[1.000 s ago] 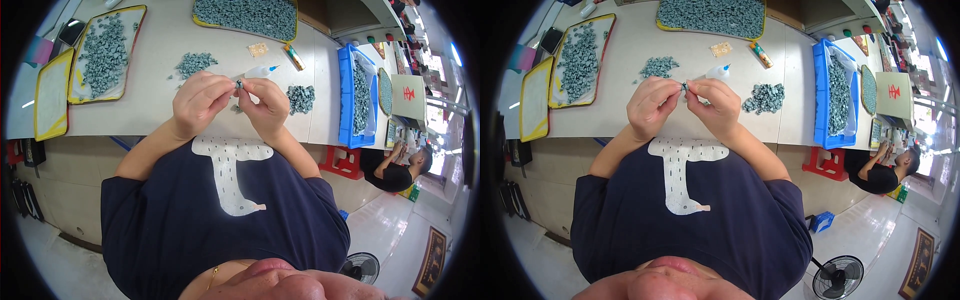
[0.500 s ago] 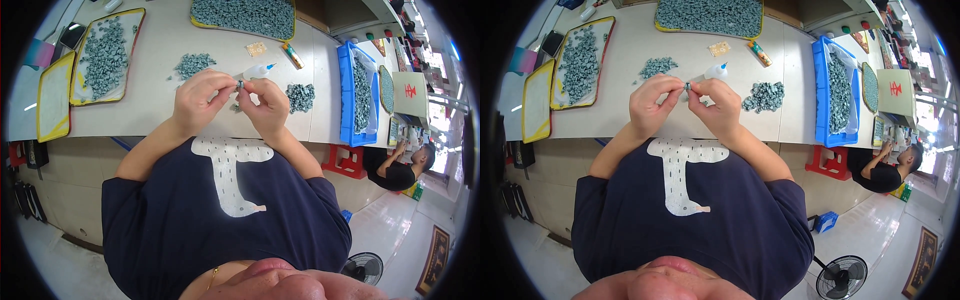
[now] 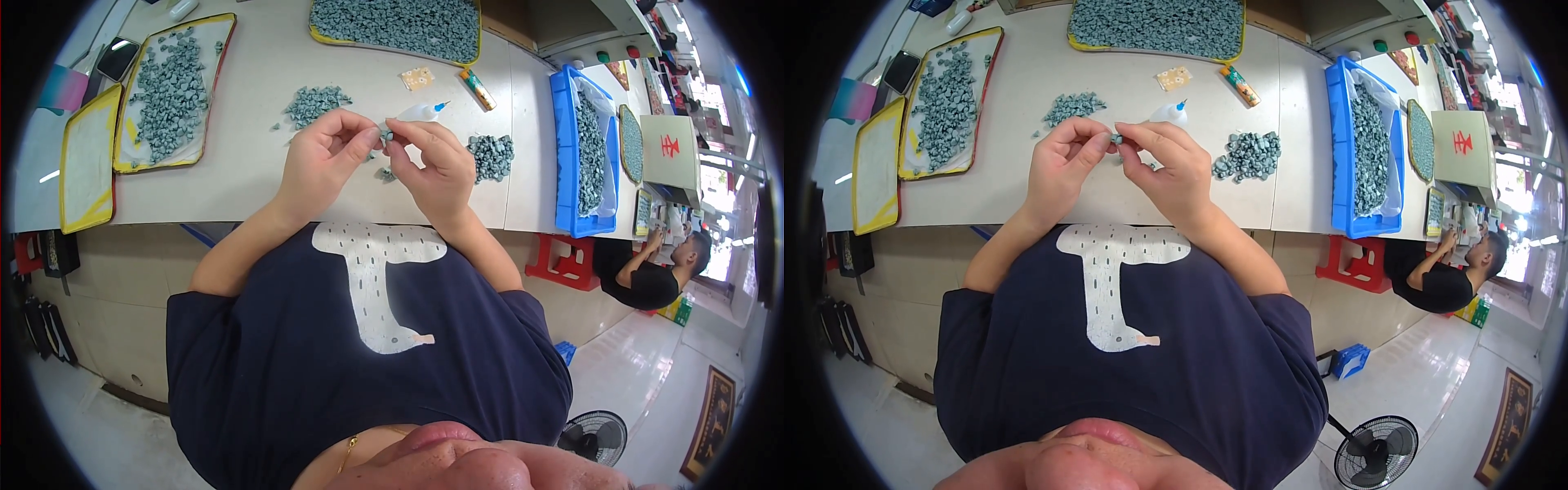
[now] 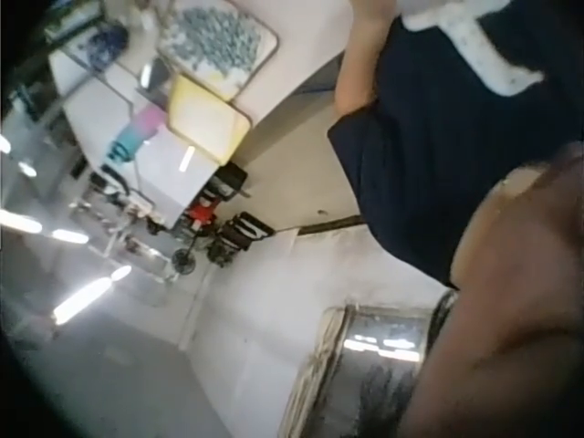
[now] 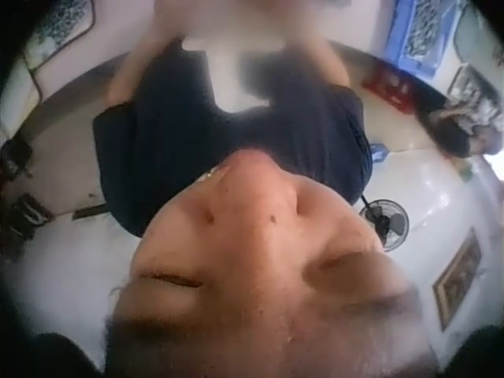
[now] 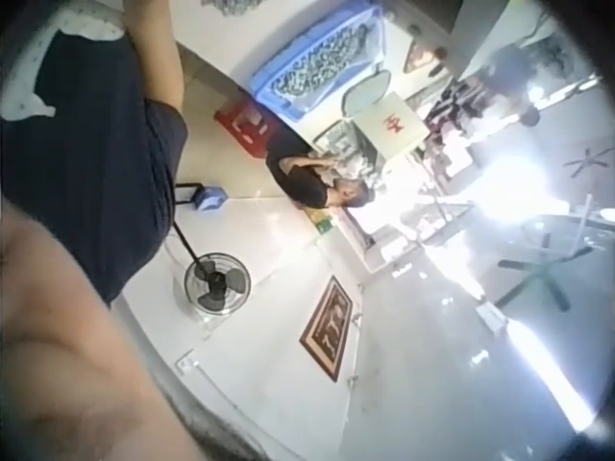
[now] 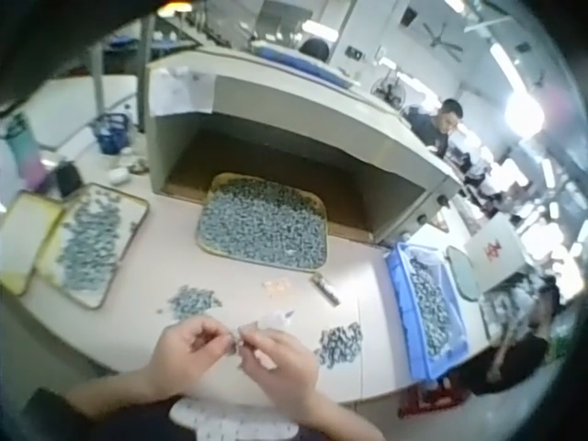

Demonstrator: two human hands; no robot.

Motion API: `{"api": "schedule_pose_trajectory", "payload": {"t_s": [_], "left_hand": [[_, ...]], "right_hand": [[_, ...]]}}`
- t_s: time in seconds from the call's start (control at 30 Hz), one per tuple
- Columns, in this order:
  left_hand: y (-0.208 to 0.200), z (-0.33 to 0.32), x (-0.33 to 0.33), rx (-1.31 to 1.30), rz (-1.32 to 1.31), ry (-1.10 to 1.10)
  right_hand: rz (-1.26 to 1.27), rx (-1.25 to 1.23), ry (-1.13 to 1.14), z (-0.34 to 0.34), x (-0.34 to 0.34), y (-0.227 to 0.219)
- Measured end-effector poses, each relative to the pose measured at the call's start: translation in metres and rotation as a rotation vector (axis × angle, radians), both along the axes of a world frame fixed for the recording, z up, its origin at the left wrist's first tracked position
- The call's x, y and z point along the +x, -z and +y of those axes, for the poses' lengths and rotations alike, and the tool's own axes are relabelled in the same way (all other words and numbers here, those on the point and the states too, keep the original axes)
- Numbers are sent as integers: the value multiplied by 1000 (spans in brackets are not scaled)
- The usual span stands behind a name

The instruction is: Applying glue to small green plastic parts and assembling them into larger components.

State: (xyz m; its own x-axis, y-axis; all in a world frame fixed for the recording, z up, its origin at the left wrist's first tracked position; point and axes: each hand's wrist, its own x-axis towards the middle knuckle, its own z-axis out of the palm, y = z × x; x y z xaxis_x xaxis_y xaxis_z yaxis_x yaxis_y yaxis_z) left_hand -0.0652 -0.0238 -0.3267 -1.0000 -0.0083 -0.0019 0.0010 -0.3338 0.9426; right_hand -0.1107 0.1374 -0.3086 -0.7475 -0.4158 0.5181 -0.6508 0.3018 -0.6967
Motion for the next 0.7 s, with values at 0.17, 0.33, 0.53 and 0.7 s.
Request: {"api": "schedule_pose_trajectory", "payload": {"t_s": [0.17,0.33,0.53,0.7], "left_hand": [[-1,-1,0,-58,15,-28],[4,1,-3,-61,69,-55],[5,2,-4,-216,71,-42],[1,1,-1,-317,88,-6]], "right_hand": [[-73,-22,3,-2,0,6],[-226,-107,-53,-3,-3,11],[-148,-38,-80,3,-5,12],[-203,-83,-95,2,-3,9]]}}
